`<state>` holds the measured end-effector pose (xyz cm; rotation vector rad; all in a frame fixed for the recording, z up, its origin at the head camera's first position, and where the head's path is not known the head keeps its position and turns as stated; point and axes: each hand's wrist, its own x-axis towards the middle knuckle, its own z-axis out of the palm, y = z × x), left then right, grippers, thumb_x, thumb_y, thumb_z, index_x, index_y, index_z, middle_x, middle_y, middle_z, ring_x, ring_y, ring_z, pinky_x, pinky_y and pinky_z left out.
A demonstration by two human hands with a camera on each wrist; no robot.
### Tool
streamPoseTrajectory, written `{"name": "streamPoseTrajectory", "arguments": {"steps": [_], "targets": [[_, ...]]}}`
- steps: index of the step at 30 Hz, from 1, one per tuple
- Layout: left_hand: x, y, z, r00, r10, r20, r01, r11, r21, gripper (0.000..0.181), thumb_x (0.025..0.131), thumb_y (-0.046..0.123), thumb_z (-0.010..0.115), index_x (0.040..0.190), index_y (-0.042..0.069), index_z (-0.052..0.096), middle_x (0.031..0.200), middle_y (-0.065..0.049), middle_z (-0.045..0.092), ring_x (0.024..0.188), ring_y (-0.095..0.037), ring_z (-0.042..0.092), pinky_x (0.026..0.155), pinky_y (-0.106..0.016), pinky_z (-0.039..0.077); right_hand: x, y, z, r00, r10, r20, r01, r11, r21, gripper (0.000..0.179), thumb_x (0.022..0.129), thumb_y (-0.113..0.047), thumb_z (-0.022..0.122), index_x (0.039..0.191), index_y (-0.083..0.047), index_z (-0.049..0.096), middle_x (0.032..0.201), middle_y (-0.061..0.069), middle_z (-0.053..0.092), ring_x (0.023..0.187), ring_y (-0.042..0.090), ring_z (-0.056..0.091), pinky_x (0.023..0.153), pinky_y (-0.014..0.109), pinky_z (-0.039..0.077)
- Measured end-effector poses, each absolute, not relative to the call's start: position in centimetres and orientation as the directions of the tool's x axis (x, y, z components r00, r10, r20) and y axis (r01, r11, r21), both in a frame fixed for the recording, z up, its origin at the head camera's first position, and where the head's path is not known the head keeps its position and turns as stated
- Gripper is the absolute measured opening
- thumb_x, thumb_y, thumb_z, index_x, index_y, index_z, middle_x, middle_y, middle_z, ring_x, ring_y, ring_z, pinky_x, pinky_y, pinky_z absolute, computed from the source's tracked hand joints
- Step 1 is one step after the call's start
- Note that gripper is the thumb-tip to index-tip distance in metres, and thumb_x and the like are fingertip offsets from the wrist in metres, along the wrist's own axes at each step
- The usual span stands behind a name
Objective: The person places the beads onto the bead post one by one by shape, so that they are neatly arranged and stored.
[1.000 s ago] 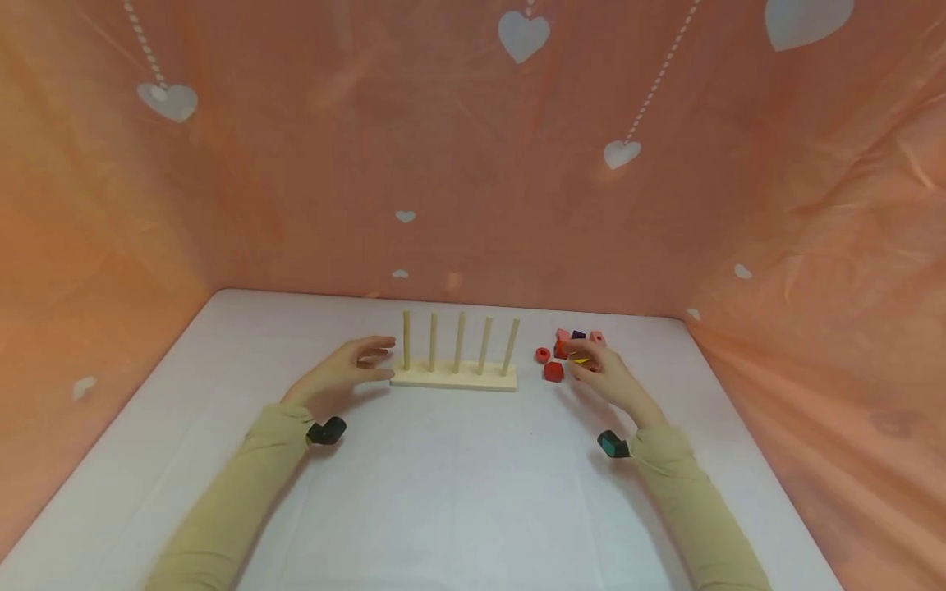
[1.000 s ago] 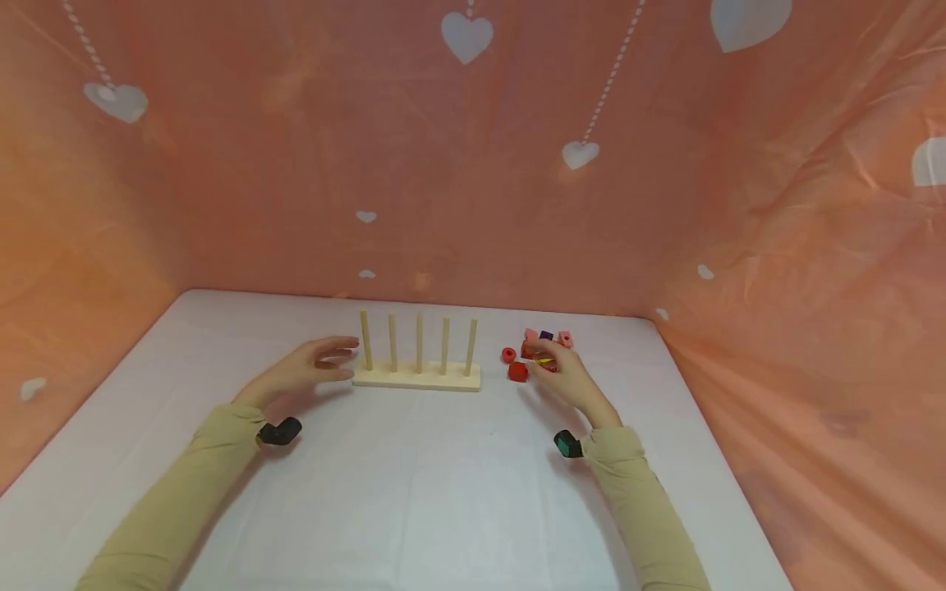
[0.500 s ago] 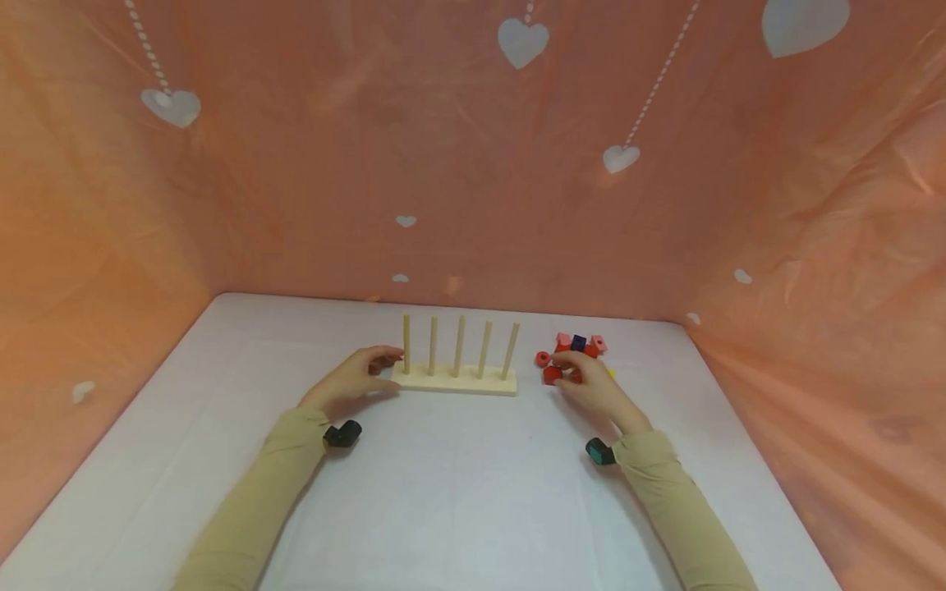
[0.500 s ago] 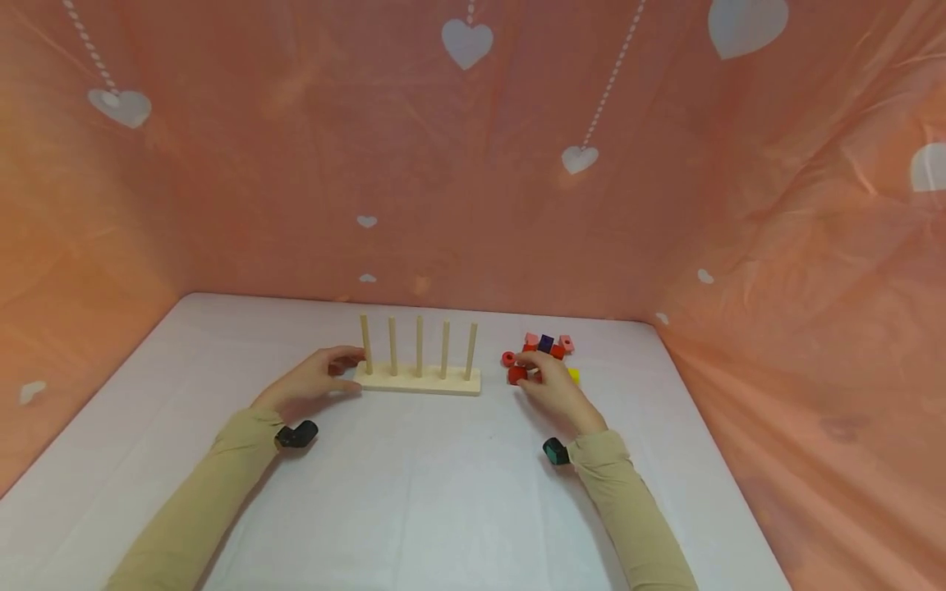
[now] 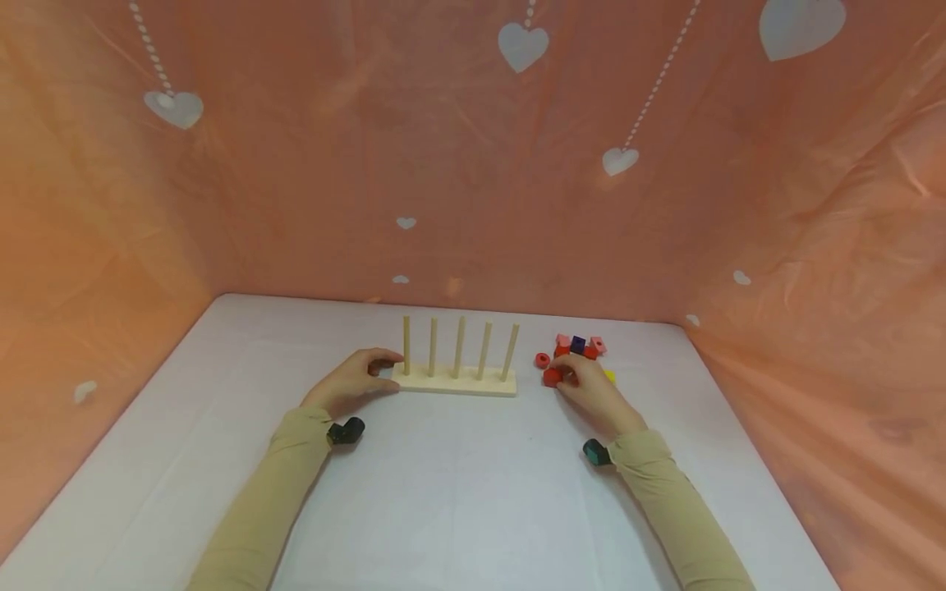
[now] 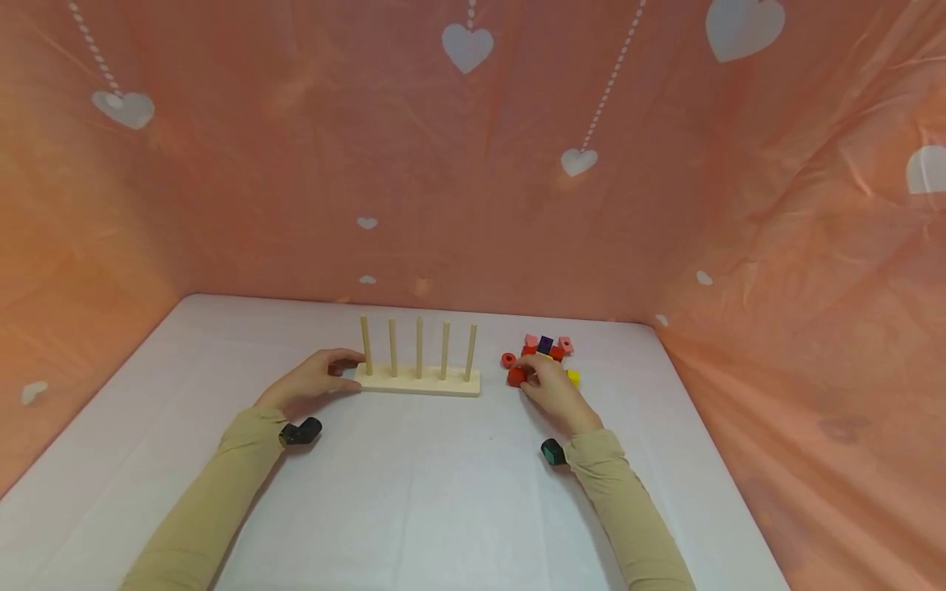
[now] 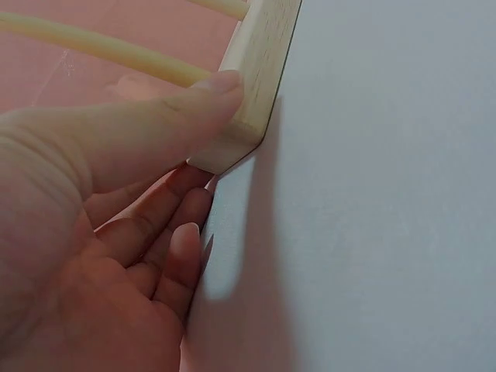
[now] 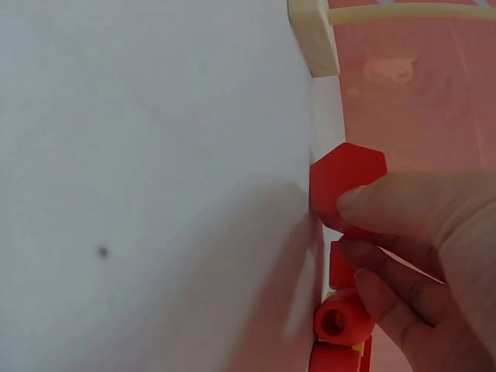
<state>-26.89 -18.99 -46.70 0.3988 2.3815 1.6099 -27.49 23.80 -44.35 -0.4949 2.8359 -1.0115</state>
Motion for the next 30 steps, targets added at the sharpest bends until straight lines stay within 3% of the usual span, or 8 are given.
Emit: {"name": "streamPoseTrajectory", "arguments": {"steps": [5, 10, 16, 20, 25, 30], "targets": [[-26.8, -19.1, -46.7, -0.934, 0.353, -0.054, 0.072, 0.333, 0.940, 0.055, 0.080, 0.010, 0.077, 0.129, -0.001, 0.055, 0.131, -0.018, 0.052, 0.122, -0.030, 0.043, 0.104, -0.045, 0.031, -27.8, 23.7, -43.7, -0.937, -0.340, 0.084, -0.317, 0.721, -0.617, 0.033, 0.087, -0.003, 0.067, 0.119, -0.009, 0.063, 0.116, 0.007, 0.058, 0.104, 0.027, 0.054, 0.090, 0.043, 0.049], [-26.7, -19.0, -46.6, -0.937, 0.349, -0.033, 0.100, 0.356, 0.929, 0.053, 0.079, 0.010, 0.078, 0.126, -0.001, 0.057, 0.127, -0.016, 0.055, 0.115, -0.028, 0.046, 0.099, -0.041, 0.035, -28.3, 23.7, -41.9, -0.894, -0.376, 0.243, -0.438, 0.623, -0.648, 0.032, 0.084, 0.004, 0.067, 0.116, 0.001, 0.064, 0.105, 0.013, 0.058, 0.096, 0.030, 0.061, 0.086, 0.043, 0.051], [-26.5, -19.0, -46.6, -0.934, 0.353, -0.054, 0.074, 0.340, 0.937, 0.054, 0.078, 0.011, 0.079, 0.126, 0.001, 0.058, 0.128, -0.015, 0.054, 0.113, -0.028, 0.045, 0.098, -0.041, 0.035, -28.5, 23.1, -38.5, -0.879, -0.361, 0.311, -0.470, 0.552, -0.689, 0.037, 0.086, 0.003, 0.065, 0.122, 0.001, 0.060, 0.113, 0.014, 0.056, 0.095, 0.028, 0.061, 0.083, 0.037, 0.053], [-26.5, -19.2, -46.7, -0.930, 0.365, -0.033, 0.110, 0.363, 0.925, 0.054, 0.078, 0.013, 0.080, 0.126, 0.001, 0.058, 0.128, -0.015, 0.055, 0.119, -0.029, 0.046, 0.101, -0.043, 0.034, -28.5, 21.3, -36.3, -0.853, -0.369, 0.370, -0.517, 0.494, -0.699, 0.041, 0.088, -0.001, 0.066, 0.128, -0.003, 0.055, 0.117, 0.011, 0.057, 0.101, 0.026, 0.058, 0.085, 0.039, 0.052], [-26.5, -19.4, -46.4, -0.921, 0.389, 0.008, 0.170, 0.383, 0.908, 0.054, 0.080, 0.014, 0.079, 0.127, -0.001, 0.057, 0.130, -0.018, 0.054, 0.116, -0.032, 0.047, 0.099, -0.045, 0.036, -28.8, 17.8, -34.2, -0.795, -0.396, 0.460, -0.598, 0.379, -0.706, 0.041, 0.087, 0.000, 0.068, 0.126, -0.005, 0.057, 0.114, 0.013, 0.060, 0.094, 0.025, 0.059, 0.084, 0.041, 0.051], [-26.6, -19.3, -46.3, -0.914, 0.404, 0.024, 0.200, 0.398, 0.895, 0.054, 0.081, 0.013, 0.077, 0.128, -0.003, 0.055, 0.132, -0.021, 0.052, 0.120, -0.035, 0.044, 0.103, -0.050, 0.033, -27.5, 13.9, -32.0, -0.743, -0.454, 0.492, -0.642, 0.275, -0.716, 0.035, 0.085, 0.006, 0.066, 0.120, 0.004, 0.060, 0.110, 0.021, 0.062, 0.088, 0.031, 0.059, 0.079, 0.028, 0.051]]}}
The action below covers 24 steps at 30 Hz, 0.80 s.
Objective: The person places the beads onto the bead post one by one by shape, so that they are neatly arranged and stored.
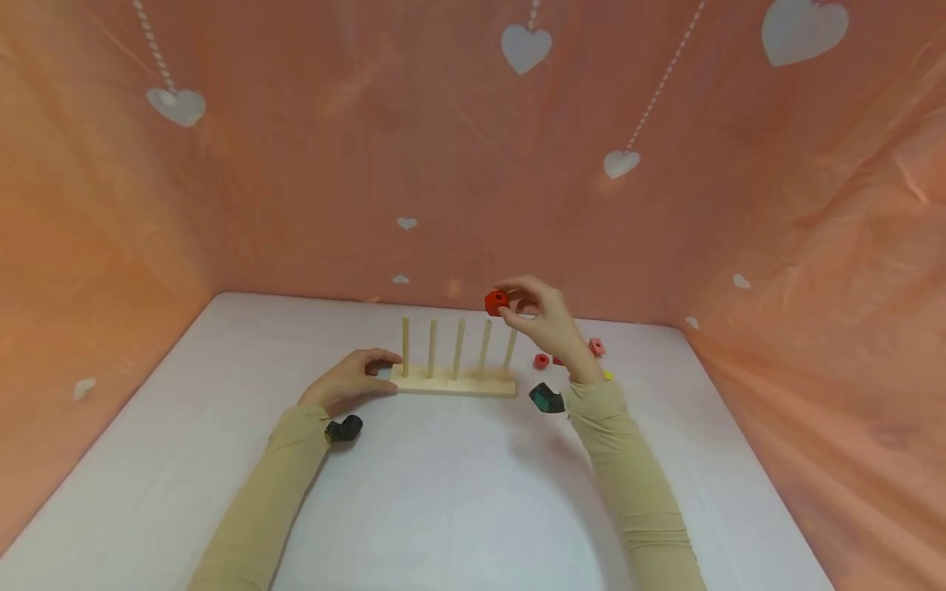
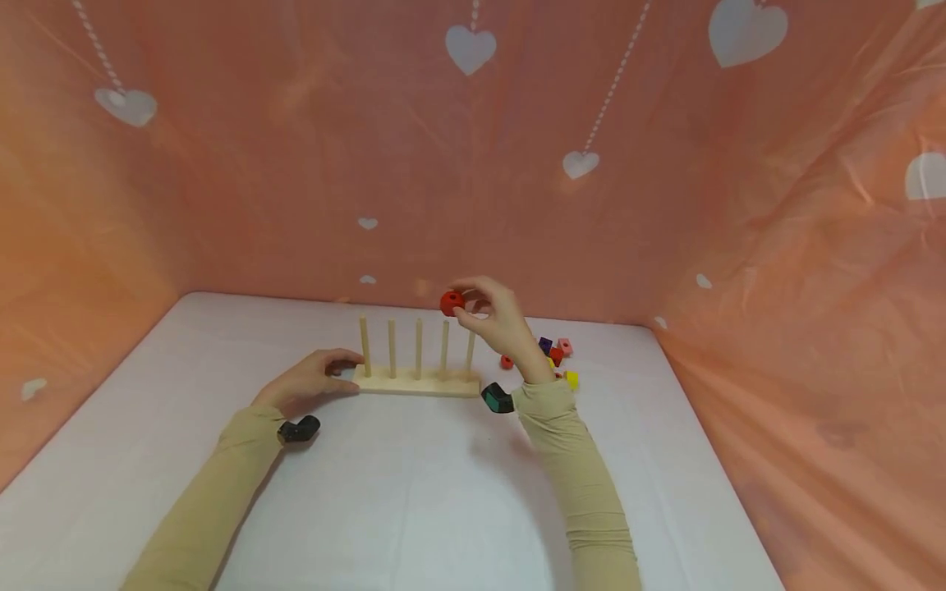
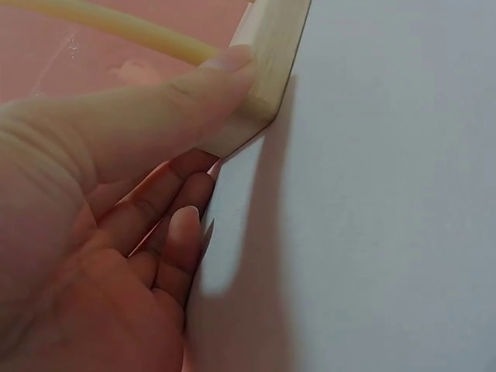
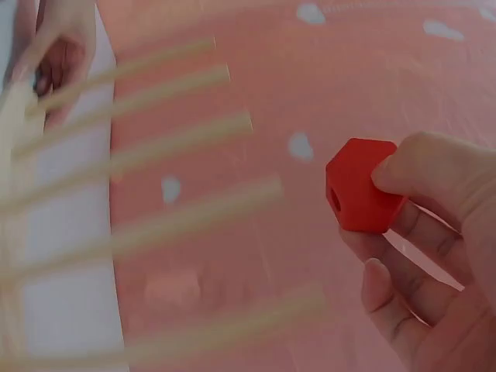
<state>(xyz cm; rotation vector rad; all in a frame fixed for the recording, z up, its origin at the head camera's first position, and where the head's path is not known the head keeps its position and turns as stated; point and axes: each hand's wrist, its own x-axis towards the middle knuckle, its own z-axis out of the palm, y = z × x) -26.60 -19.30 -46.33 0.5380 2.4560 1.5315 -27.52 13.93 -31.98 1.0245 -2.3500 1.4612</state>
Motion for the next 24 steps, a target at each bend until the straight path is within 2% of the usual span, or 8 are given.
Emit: {"name": "streamPoseTrajectory", "arguments": {"steps": [4, 8, 13, 20, 24], "targets": [[-26.9, -19.4, -46.3, -0.909, 0.416, 0.035, 0.218, 0.402, 0.889, 0.053, 0.081, 0.013, 0.077, 0.127, -0.004, 0.056, 0.131, -0.021, 0.053, 0.120, -0.035, 0.045, 0.102, -0.049, 0.033, -26.4, 11.2, -30.5, -0.707, -0.501, 0.500, -0.668, 0.239, -0.705, 0.030, 0.085, 0.010, 0.064, 0.115, 0.009, 0.061, 0.106, 0.023, 0.062, 0.085, 0.032, 0.057, 0.076, 0.023, 0.049], [-26.9, -19.3, -46.2, -0.917, 0.398, 0.009, 0.191, 0.422, 0.886, 0.053, 0.080, 0.014, 0.078, 0.127, -0.002, 0.057, 0.131, -0.018, 0.054, 0.117, -0.032, 0.047, 0.100, -0.045, 0.036, -26.3, 8.9, -30.6, -0.685, -0.519, 0.511, -0.683, 0.216, -0.698, 0.029, 0.085, 0.009, 0.065, 0.113, 0.010, 0.062, 0.108, 0.022, 0.062, 0.085, 0.030, 0.057, 0.079, 0.031, 0.051], [-26.6, -19.1, -46.1, -0.931, 0.363, -0.023, 0.149, 0.439, 0.886, 0.053, 0.080, 0.014, 0.079, 0.127, 0.001, 0.058, 0.130, -0.015, 0.055, 0.116, -0.031, 0.047, 0.101, -0.046, 0.036, -27.6, 6.2, -32.8, -0.662, -0.513, 0.547, -0.706, 0.179, -0.686, 0.030, 0.085, 0.007, 0.066, 0.115, 0.008, 0.063, 0.110, 0.020, 0.062, 0.090, 0.029, 0.060, 0.082, 0.039, 0.052], [-26.4, -19.2, -46.0, -0.927, 0.372, -0.048, 0.121, 0.419, 0.900, 0.054, 0.080, 0.013, 0.078, 0.128, -0.001, 0.056, 0.131, -0.017, 0.053, 0.121, -0.034, 0.045, 0.105, -0.050, 0.032, -28.0, 3.3, -34.7, -0.633, -0.481, 0.607, -0.750, 0.187, -0.634, 0.030, 0.087, 0.002, 0.066, 0.117, 0.003, 0.064, 0.108, 0.014, 0.062, 0.096, 0.020, 0.063, 0.083, 0.030, 0.052], [-26.6, -19.1, -45.8, -0.920, 0.391, -0.040, 0.140, 0.420, 0.897, 0.054, 0.081, 0.013, 0.077, 0.129, -0.002, 0.055, 0.131, -0.018, 0.053, 0.122, -0.035, 0.045, 0.105, -0.050, 0.032, -27.9, 2.4, -35.1, -0.636, -0.463, 0.617, -0.756, 0.218, -0.617, 0.030, 0.087, 0.004, 0.066, 0.117, 0.003, 0.064, 0.109, 0.014, 0.062, 0.096, 0.021, 0.064, 0.084, 0.028, 0.052]]}}
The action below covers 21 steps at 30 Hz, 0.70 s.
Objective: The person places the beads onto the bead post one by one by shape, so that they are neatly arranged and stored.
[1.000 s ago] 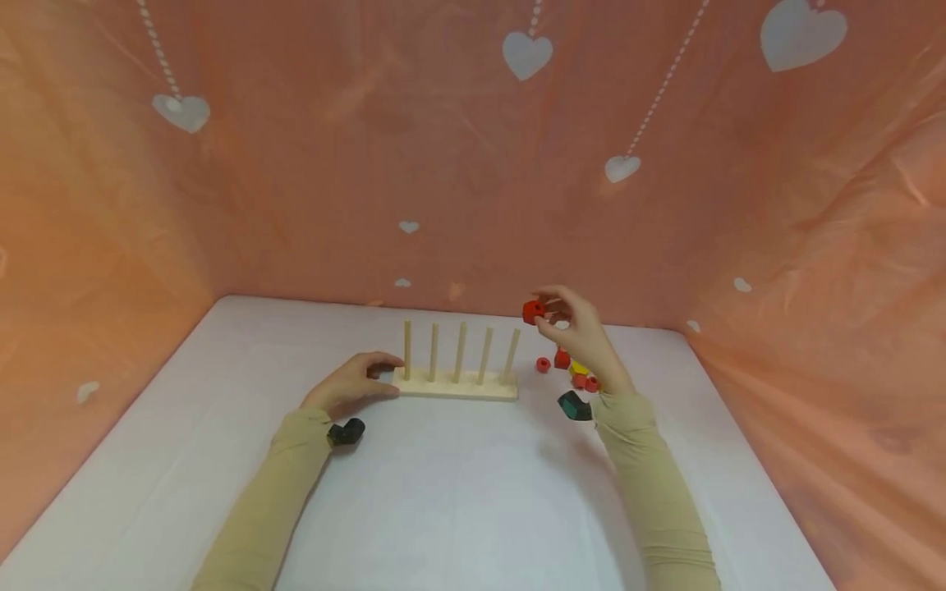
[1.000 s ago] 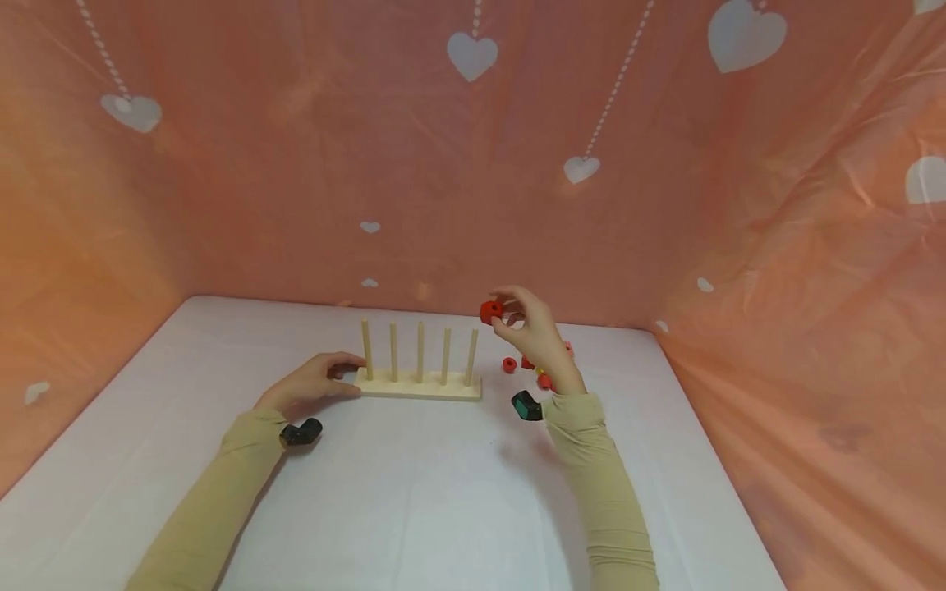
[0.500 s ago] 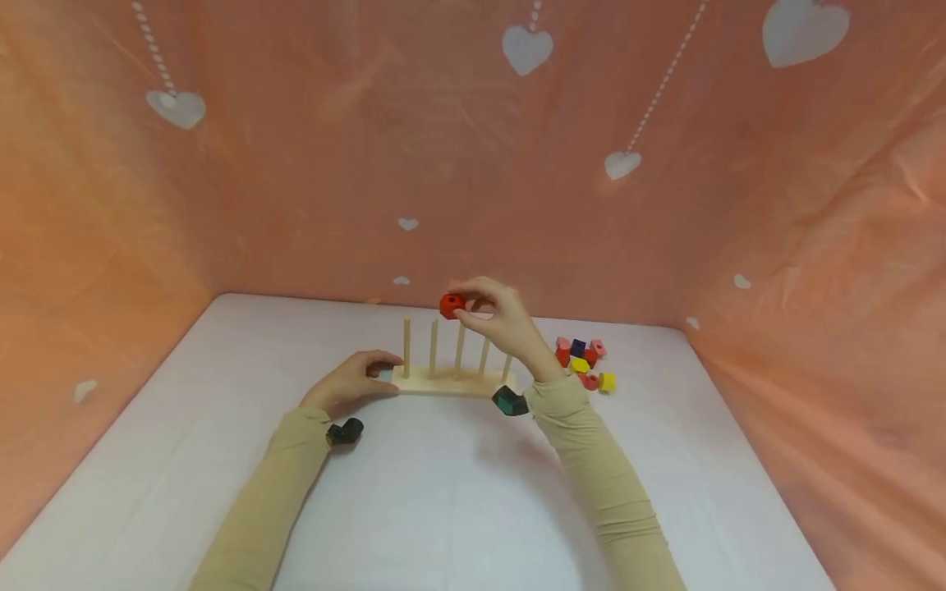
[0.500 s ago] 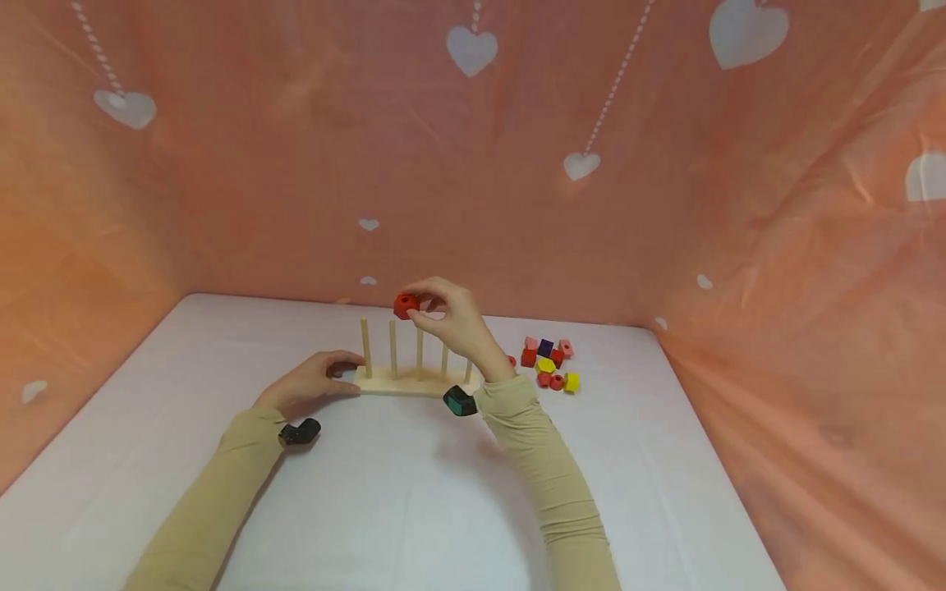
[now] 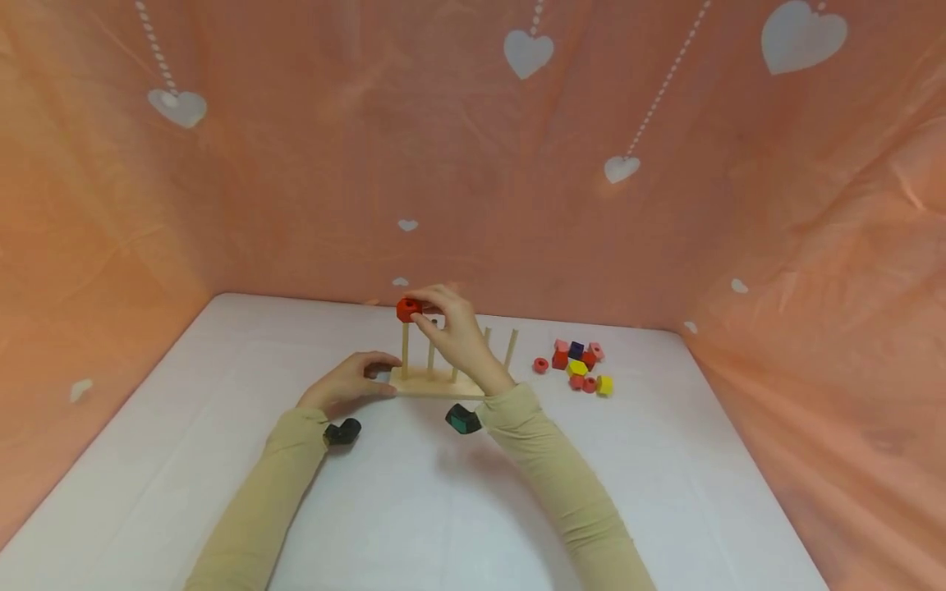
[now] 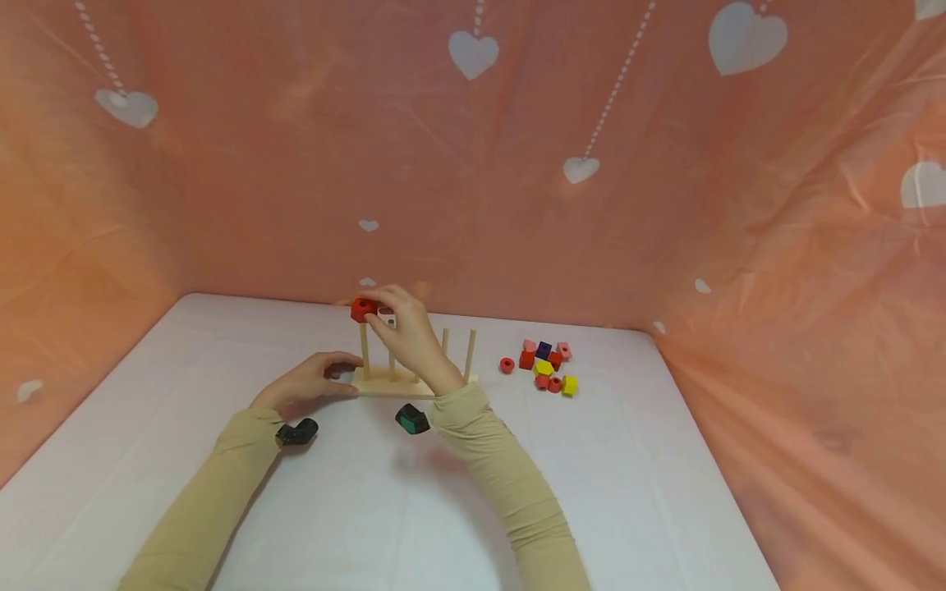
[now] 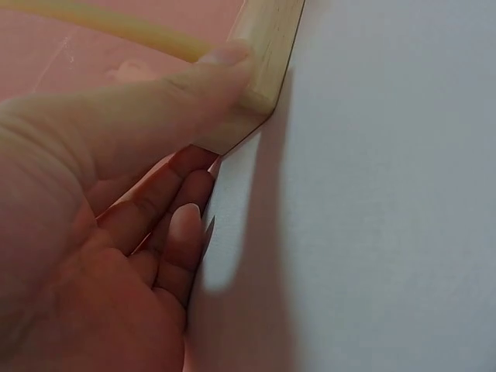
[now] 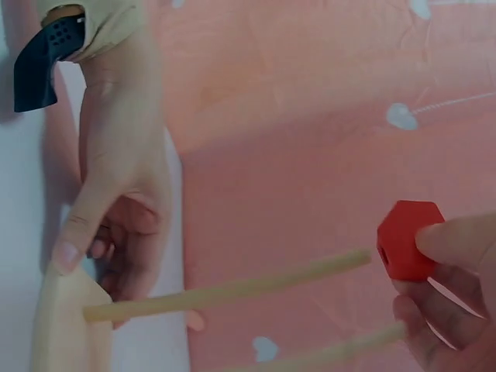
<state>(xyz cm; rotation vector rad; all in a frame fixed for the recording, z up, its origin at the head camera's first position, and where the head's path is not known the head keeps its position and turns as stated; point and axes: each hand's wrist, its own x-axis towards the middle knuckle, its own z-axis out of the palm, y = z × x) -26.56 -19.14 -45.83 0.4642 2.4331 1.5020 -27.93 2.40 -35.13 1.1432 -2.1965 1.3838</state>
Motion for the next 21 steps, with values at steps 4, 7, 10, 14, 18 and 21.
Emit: {"name": "streamPoseTrajectory", "arguments": {"steps": [4, 7, 10, 14, 18, 21], "targets": [[-26.7, -19.1, -45.9, -0.916, 0.401, -0.031, 0.155, 0.422, 0.893, 0.054, 0.082, 0.014, 0.076, 0.129, -0.003, 0.055, 0.131, -0.019, 0.053, 0.121, -0.036, 0.046, 0.104, -0.051, 0.033, -27.9, 1.9, -35.8, -0.665, -0.456, 0.591, -0.732, 0.243, -0.637, 0.030, 0.088, 0.003, 0.065, 0.118, 0.003, 0.063, 0.110, 0.013, 0.061, 0.097, 0.023, 0.063, 0.083, 0.022, 0.050], [-26.8, -19.3, -46.2, -0.918, 0.396, -0.032, 0.153, 0.426, 0.892, 0.054, 0.082, 0.015, 0.076, 0.129, -0.003, 0.054, 0.130, -0.019, 0.053, 0.121, -0.036, 0.046, 0.104, -0.051, 0.033, -27.8, 1.6, -36.5, -0.687, -0.462, 0.562, -0.709, 0.256, -0.656, 0.030, 0.089, 0.001, 0.065, 0.118, 0.001, 0.063, 0.110, 0.011, 0.061, 0.097, 0.021, 0.063, 0.081, 0.023, 0.051], [-26.8, -19.5, -46.5, -0.920, 0.389, -0.040, 0.143, 0.429, 0.892, 0.055, 0.082, 0.016, 0.077, 0.129, -0.003, 0.054, 0.131, -0.018, 0.054, 0.122, -0.035, 0.046, 0.105, -0.050, 0.033, -27.8, 1.5, -37.2, -0.702, -0.456, 0.546, -0.696, 0.278, -0.662, 0.029, 0.088, -0.001, 0.066, 0.118, -0.001, 0.064, 0.108, 0.009, 0.062, 0.095, 0.018, 0.063, 0.077, 0.030, 0.053], [-26.9, -19.4, -46.4, -0.920, 0.389, -0.036, 0.150, 0.437, 0.887, 0.055, 0.082, 0.015, 0.077, 0.129, -0.002, 0.055, 0.131, -0.018, 0.053, 0.122, -0.035, 0.046, 0.105, -0.050, 0.033, -27.8, 1.3, -38.1, -0.719, -0.424, 0.551, -0.685, 0.302, -0.663, 0.031, 0.087, 0.000, 0.068, 0.118, 0.000, 0.063, 0.106, 0.010, 0.064, 0.094, 0.018, 0.063, 0.073, 0.035, 0.053], [-27.1, -19.3, -46.4, -0.918, 0.395, -0.027, 0.163, 0.441, 0.883, 0.055, 0.082, 0.016, 0.077, 0.129, -0.002, 0.055, 0.131, -0.019, 0.053, 0.122, -0.037, 0.045, 0.105, -0.051, 0.033, -27.6, 1.1, -38.8, -0.739, -0.389, 0.550, -0.666, 0.301, -0.682, 0.037, 0.086, 0.002, 0.068, 0.121, 0.002, 0.057, 0.103, 0.013, 0.065, 0.092, 0.022, 0.064, 0.077, 0.030, 0.054], [-27.2, -19.3, -46.6, -0.919, 0.394, -0.036, 0.153, 0.437, 0.886, 0.057, 0.082, 0.017, 0.077, 0.129, -0.002, 0.054, 0.131, -0.019, 0.053, 0.122, -0.037, 0.045, 0.104, -0.052, 0.033, -27.3, 0.9, -39.5, -0.765, -0.352, 0.540, -0.638, 0.296, -0.711, 0.044, 0.085, 0.000, 0.070, 0.125, 0.002, 0.051, 0.102, 0.013, 0.065, 0.089, 0.022, 0.066, 0.088, 0.035, 0.050]]}}
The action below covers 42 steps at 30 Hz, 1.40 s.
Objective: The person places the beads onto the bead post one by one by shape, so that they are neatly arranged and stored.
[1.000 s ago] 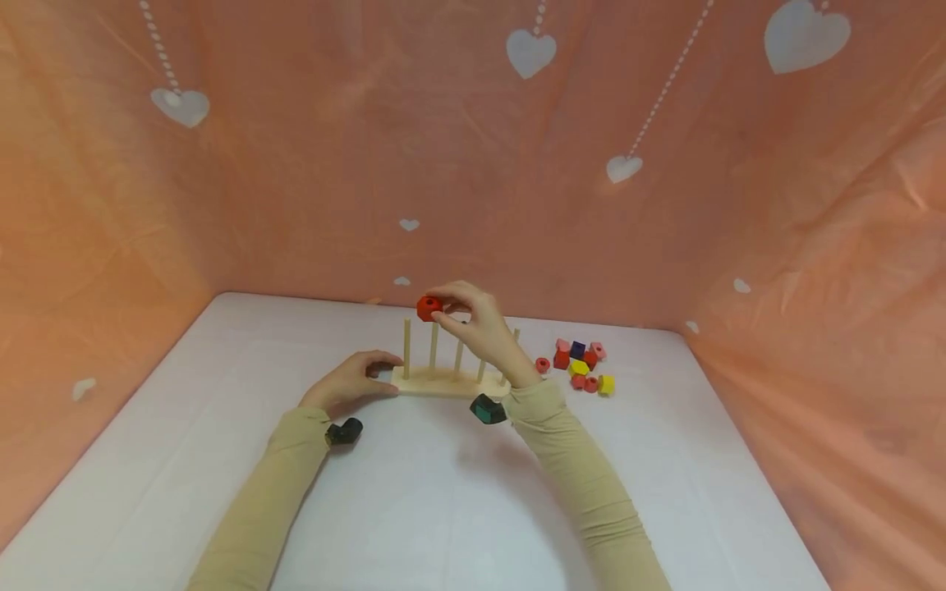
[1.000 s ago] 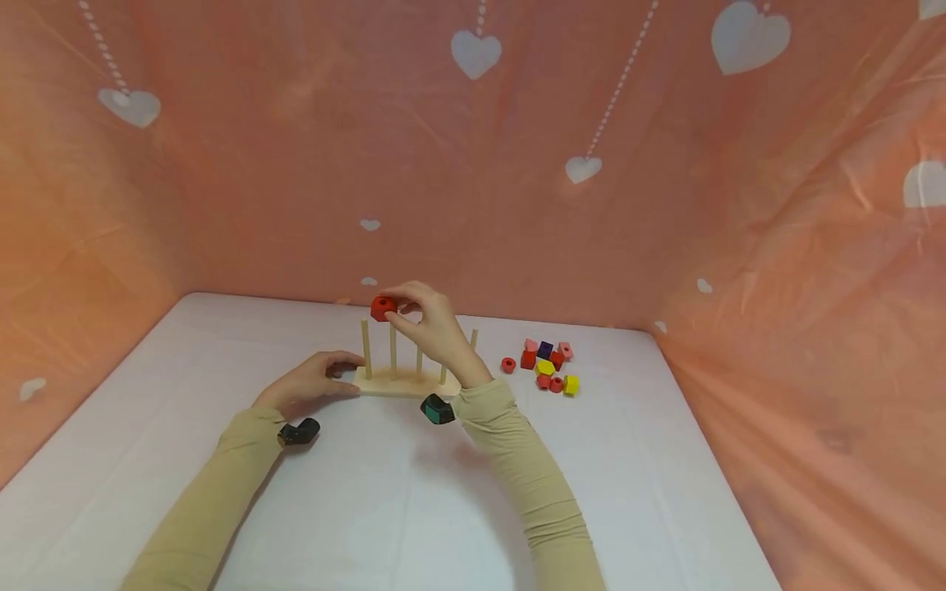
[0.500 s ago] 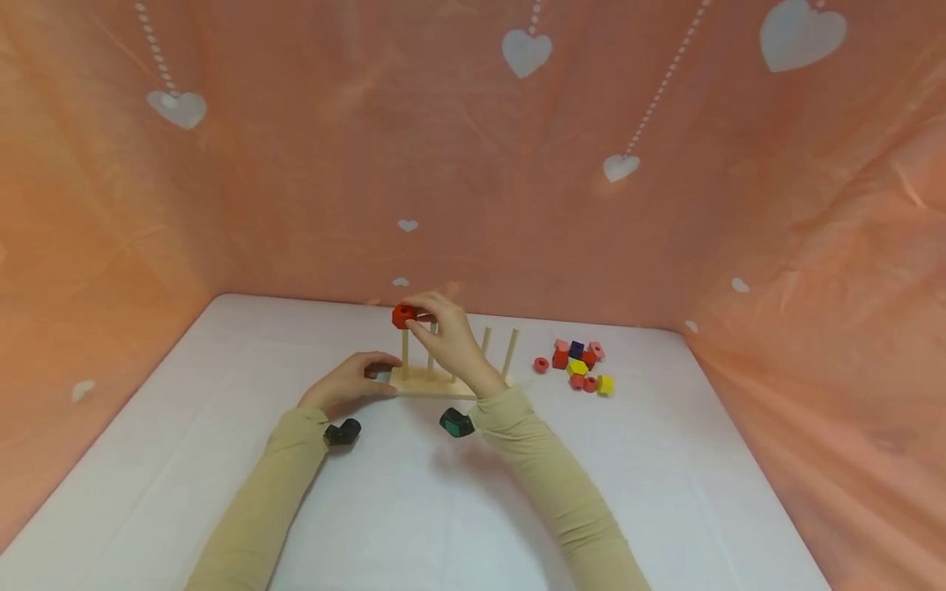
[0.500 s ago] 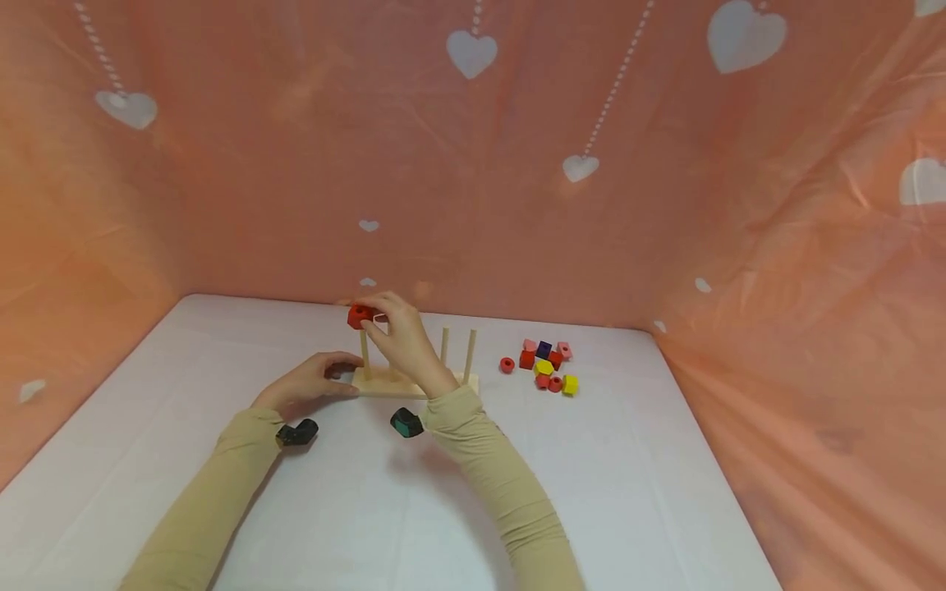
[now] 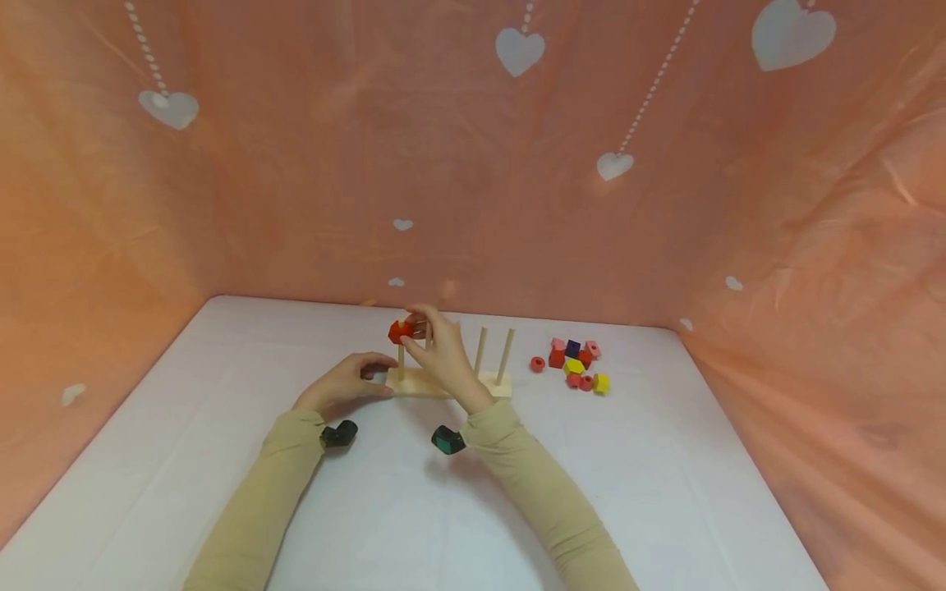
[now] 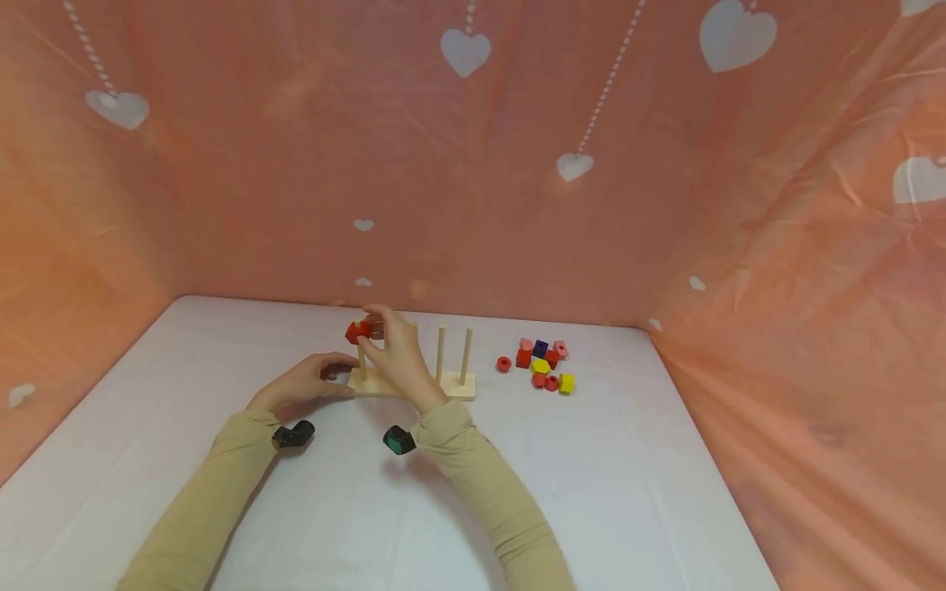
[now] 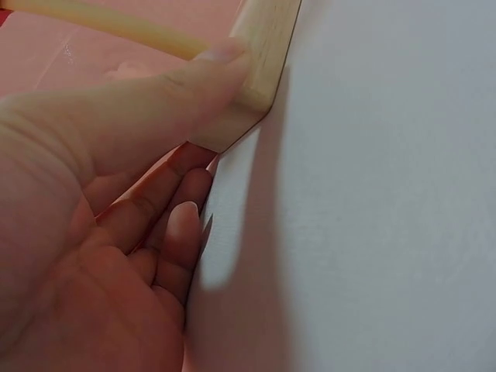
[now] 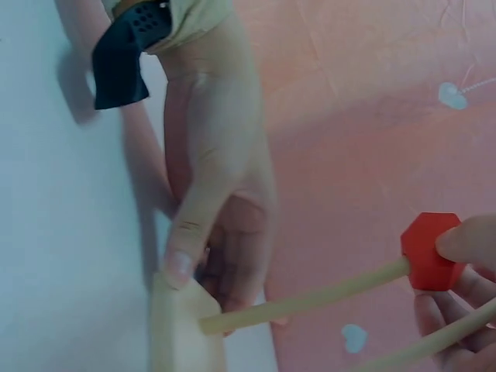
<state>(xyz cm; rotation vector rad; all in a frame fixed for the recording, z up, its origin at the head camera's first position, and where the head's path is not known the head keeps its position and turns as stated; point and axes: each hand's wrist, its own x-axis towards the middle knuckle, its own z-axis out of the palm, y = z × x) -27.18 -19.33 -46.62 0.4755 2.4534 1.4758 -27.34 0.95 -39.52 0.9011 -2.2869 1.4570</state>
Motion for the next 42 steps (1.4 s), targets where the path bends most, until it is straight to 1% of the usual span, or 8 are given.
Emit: {"name": "streamPoseTrajectory", "arguments": {"steps": [4, 9, 17, 23, 30, 33, 39, 42], "targets": [[-27.2, -19.4, -46.9, -0.925, 0.377, -0.049, 0.126, 0.425, 0.897, 0.056, 0.080, 0.016, 0.078, 0.128, -0.001, 0.055, 0.130, -0.017, 0.054, 0.122, -0.035, 0.045, 0.104, -0.051, 0.033, -27.0, 0.7, -40.6, -0.822, -0.292, 0.489, -0.558, 0.240, -0.794, 0.047, 0.084, 0.000, 0.071, 0.125, 0.003, 0.047, 0.102, 0.013, 0.064, 0.089, 0.024, 0.065, 0.090, 0.040, 0.049], [-27.1, -19.3, -46.8, -0.926, 0.375, -0.033, 0.134, 0.410, 0.902, 0.054, 0.080, 0.014, 0.078, 0.127, -0.001, 0.057, 0.128, -0.017, 0.055, 0.122, -0.034, 0.046, 0.104, -0.049, 0.033, -26.9, 0.3, -42.1, -0.889, -0.238, 0.392, -0.439, 0.197, -0.877, 0.033, 0.084, 0.000, 0.072, 0.113, 0.004, 0.057, 0.100, 0.013, 0.064, 0.091, 0.022, 0.062, 0.083, 0.029, 0.051], [-27.0, -19.2, -46.8, -0.928, 0.373, -0.019, 0.162, 0.449, 0.879, 0.056, 0.080, 0.017, 0.078, 0.127, -0.004, 0.055, 0.127, -0.018, 0.055, 0.119, -0.036, 0.047, 0.103, -0.051, 0.033, -26.4, 0.1, -43.7, -0.937, -0.214, 0.277, -0.321, 0.208, -0.924, 0.024, 0.084, 0.002, 0.069, 0.107, 0.003, 0.062, 0.100, 0.012, 0.065, 0.093, 0.022, 0.061, 0.082, 0.028, 0.050], [-27.1, -19.2, -46.9, -0.921, 0.390, 0.006, 0.185, 0.422, 0.888, 0.051, 0.081, 0.012, 0.077, 0.126, -0.003, 0.057, 0.126, -0.017, 0.057, 0.119, -0.034, 0.047, 0.104, -0.050, 0.033, -26.2, 0.0, -45.2, -0.947, -0.214, 0.241, -0.280, 0.177, -0.944, 0.024, 0.082, 0.009, 0.066, 0.105, 0.005, 0.063, 0.099, 0.014, 0.066, 0.093, 0.023, 0.063, 0.077, 0.024, 0.052], [-26.9, -19.3, -46.8, -0.924, 0.382, 0.027, 0.208, 0.440, 0.874, 0.053, 0.082, 0.013, 0.076, 0.127, -0.005, 0.055, 0.128, -0.021, 0.055, 0.118, -0.036, 0.047, 0.101, -0.051, 0.035, -26.2, -0.1, -46.3, -0.944, -0.201, 0.261, -0.303, 0.215, -0.928, 0.027, 0.080, 0.014, 0.064, 0.105, 0.004, 0.063, 0.098, 0.014, 0.066, 0.091, 0.022, 0.062, 0.079, 0.025, 0.049], [-26.9, -19.3, -46.8, -0.928, 0.373, 0.024, 0.201, 0.444, 0.873, 0.054, 0.081, 0.014, 0.077, 0.127, -0.004, 0.056, 0.128, -0.020, 0.055, 0.116, -0.035, 0.048, 0.101, -0.050, 0.035, -26.3, 0.0, -46.6, -0.938, -0.211, 0.276, -0.321, 0.216, -0.922, 0.029, 0.079, 0.016, 0.061, 0.106, 0.006, 0.062, 0.099, 0.017, 0.065, 0.093, 0.027, 0.061, 0.081, 0.030, 0.050], [-26.9, -19.3, -46.7, -0.934, 0.358, -0.012, 0.157, 0.440, 0.884, 0.056, 0.081, 0.018, 0.078, 0.129, -0.001, 0.055, 0.129, -0.018, 0.055, 0.119, -0.034, 0.047, 0.103, -0.050, 0.035, -25.3, 0.5, -44.9, -0.913, -0.260, 0.313, -0.363, 0.172, -0.916, 0.032, 0.081, 0.020, 0.054, 0.112, 0.016, 0.055, 0.107, 0.030, 0.061, 0.101, 0.044, 0.058, 0.089, 0.052, 0.047], [-26.9, -19.3, -46.7, -0.934, 0.357, -0.022, 0.143, 0.429, 0.892, 0.057, 0.080, 0.017, 0.078, 0.130, -0.001, 0.055, 0.130, -0.018, 0.055, 0.120, -0.034, 0.047, 0.103, -0.050, 0.035, -24.6, 1.0, -44.0, -0.907, -0.280, 0.315, -0.370, 0.169, -0.914, 0.034, 0.080, 0.019, 0.054, 0.114, 0.016, 0.053, 0.107, 0.031, 0.060, 0.102, 0.044, 0.059, 0.090, 0.048, 0.048]]}}
